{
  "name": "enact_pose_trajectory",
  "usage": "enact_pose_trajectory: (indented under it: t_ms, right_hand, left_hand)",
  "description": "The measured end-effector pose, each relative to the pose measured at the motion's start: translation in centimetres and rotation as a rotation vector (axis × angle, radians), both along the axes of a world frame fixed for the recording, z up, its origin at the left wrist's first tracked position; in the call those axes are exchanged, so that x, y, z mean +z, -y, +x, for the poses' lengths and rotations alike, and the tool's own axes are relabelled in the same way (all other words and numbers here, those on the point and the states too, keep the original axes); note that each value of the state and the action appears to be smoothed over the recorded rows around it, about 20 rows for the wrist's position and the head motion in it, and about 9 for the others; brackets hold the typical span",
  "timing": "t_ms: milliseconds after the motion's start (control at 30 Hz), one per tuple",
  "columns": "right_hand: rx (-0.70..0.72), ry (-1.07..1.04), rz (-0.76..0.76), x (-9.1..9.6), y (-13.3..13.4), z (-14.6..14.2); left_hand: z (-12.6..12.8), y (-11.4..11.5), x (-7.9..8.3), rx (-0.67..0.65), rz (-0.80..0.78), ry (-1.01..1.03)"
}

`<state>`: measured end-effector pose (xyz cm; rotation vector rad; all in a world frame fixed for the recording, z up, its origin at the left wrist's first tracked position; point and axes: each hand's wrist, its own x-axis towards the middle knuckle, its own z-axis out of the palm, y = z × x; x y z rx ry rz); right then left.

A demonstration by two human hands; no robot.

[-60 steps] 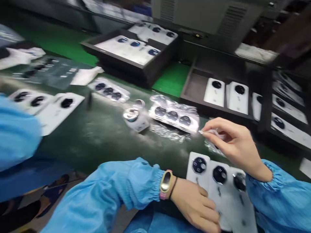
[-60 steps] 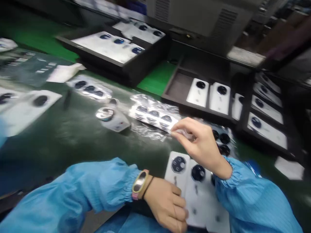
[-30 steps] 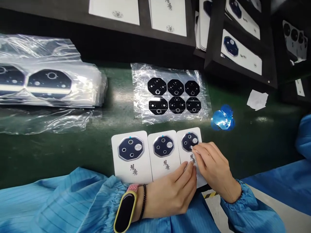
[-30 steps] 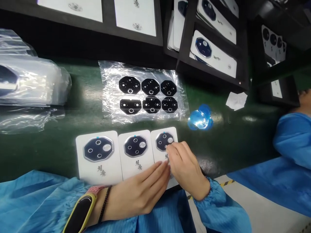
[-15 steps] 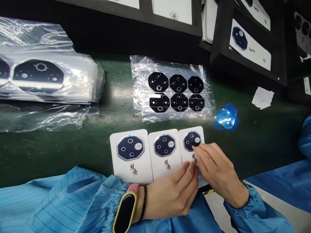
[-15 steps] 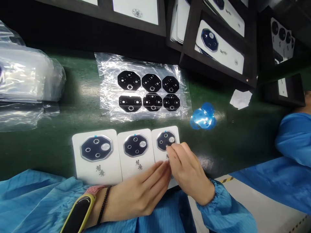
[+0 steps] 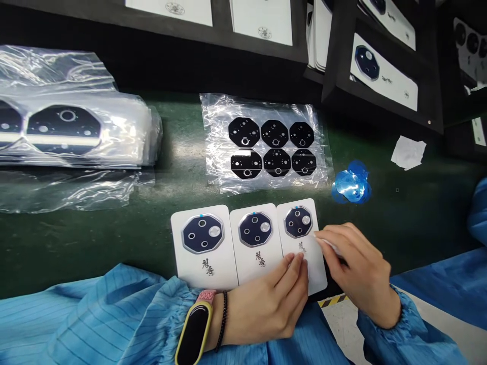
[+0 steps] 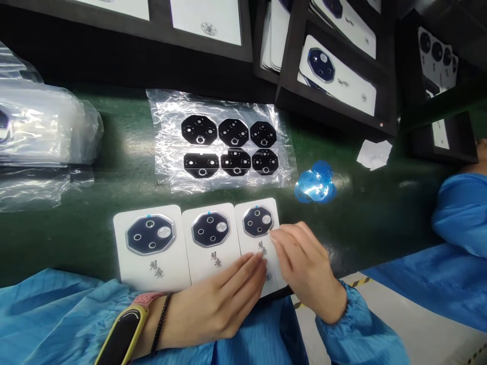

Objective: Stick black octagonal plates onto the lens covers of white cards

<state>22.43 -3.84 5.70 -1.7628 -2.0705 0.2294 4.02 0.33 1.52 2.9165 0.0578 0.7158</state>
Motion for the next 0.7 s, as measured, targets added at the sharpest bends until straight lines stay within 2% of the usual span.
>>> enact_pose_trajectory:
  t_ms: [100, 200, 333, 467, 600, 700]
  right_hand:
    - [-0.066, -0.224, -0.051, 0.7, 0.4, 0.8]
    - [0.001, -0.435, -0.148, 1.2, 0.9, 1.5]
    - [0.246, -0.553, -0.269, 1.1, 1.2, 1.4]
    - [0.547, -0.524, -0.253, 0.2, 0.6, -0.3]
    - [0.791, -0.460, -0.149, -1.2, -0.8, -2.5]
    - [0.896, -0.424, -0.089, -2.0, -1.7, -3.5]
  left_hand:
    - [0.1, -0.1, 0.3, -0.021, -0.028, -0.018]
    - [0.3, -0.8, 1.2, -0.044, -0.140, -0.014]
    - [0.7, -3.4, 3.1, -0.033, -0.263, 0.005]
    - [2.2, -6.8, 4.2, 0.179, -0.293, -0.096]
    - [4.7, -8.6, 4.5, 0.317, -0.484, -0.375]
    - [6.0, -8.7, 5.0, 0.384, -0.523, -0.587]
